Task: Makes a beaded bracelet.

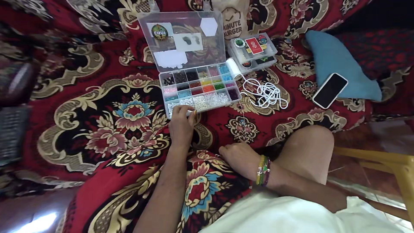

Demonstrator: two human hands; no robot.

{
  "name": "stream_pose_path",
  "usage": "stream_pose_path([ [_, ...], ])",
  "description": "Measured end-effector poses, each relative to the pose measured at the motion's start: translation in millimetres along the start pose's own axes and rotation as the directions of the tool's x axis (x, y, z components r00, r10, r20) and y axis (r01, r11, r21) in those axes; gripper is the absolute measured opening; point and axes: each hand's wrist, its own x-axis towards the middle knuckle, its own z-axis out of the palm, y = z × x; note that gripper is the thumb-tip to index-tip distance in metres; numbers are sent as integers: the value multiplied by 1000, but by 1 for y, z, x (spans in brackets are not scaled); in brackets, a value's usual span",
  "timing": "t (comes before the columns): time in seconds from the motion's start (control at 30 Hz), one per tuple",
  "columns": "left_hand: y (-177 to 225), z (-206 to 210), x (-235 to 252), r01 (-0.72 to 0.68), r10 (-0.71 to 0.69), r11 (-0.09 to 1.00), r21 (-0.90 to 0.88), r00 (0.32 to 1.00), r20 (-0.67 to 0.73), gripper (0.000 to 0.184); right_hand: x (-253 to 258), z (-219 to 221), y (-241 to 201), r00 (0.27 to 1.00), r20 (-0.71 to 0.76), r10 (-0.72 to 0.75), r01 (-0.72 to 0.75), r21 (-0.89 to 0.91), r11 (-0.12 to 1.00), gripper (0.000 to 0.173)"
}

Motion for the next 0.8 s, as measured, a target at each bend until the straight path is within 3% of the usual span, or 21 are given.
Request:
stream_pose_path([
  [0.13,-1,1,4,40,-43,995,-88,999,-24,15,1,0,-2,999,33,0,0,-3,1000,26],
  [0.33,1,4,2,66,-93,962,-266,992,-90,15,-1,5,2,996,-66,-53,51,-26,998,24],
  [0.43,4,5,0,12,-55,923,-385,994,-100,14,-2,14,5,967,-238,-85,77,-42,996,23],
  [0.53,10,3,-1,31,-38,806,-592,999,1,12,2,25,11,825,-545,-150,152,-42,988,16],
  [0.6,11,3,-1,100,-35,671,-735,994,103,9,7,29,15,689,-707,-158,267,44,963,15],
  [0.67,9,4,-1,191,2,523,-830,974,226,12,9,30,17,600,-794,-97,425,214,879,17],
  [0.73,10,4,-2,282,51,441,-852,940,338,15,8,30,15,604,-797,23,527,421,739,19],
  [0.8,9,4,-3,345,122,423,-838,894,430,14,7,27,12,673,-728,131,535,601,594,19],
])
